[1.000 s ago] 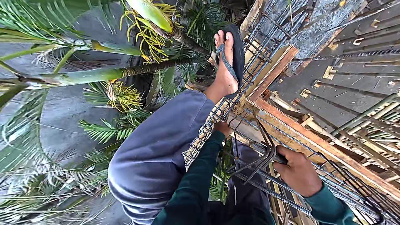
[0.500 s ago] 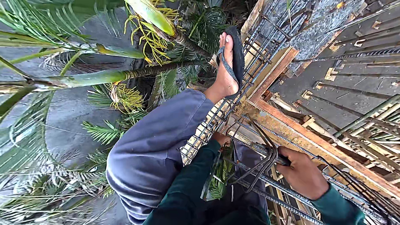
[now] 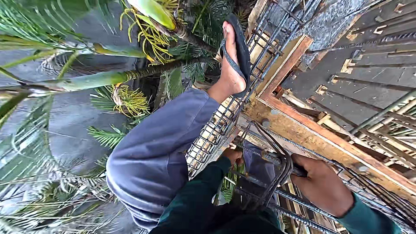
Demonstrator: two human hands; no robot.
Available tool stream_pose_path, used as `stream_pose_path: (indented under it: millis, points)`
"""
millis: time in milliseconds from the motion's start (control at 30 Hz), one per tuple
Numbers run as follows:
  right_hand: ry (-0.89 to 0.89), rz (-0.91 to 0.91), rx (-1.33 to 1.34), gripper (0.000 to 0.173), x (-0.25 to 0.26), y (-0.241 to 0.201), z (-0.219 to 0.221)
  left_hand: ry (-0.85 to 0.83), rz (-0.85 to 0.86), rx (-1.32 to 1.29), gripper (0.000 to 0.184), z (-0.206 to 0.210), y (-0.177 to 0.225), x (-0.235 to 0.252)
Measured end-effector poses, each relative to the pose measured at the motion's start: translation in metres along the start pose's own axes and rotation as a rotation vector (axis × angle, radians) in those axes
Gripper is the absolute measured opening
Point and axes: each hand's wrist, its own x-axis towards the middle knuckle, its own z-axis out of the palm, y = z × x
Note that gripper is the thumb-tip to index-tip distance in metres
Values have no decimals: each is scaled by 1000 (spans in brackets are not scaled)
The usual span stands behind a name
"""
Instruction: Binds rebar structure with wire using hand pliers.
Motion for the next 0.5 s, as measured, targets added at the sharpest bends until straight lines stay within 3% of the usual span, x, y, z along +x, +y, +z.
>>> stream_pose_path:
  millis: [133, 367, 500]
  points:
    - [73, -27, -17, 8, 7, 5, -1, -57, 16, -136, 34, -1, 6, 3]
    - [62, 20, -1, 9, 11, 5, -20, -127, 137, -453, 44, 30, -20, 36]
    - [72, 28, -7, 9, 16, 4, -27, -110, 193, -539, 55, 40, -9, 41]
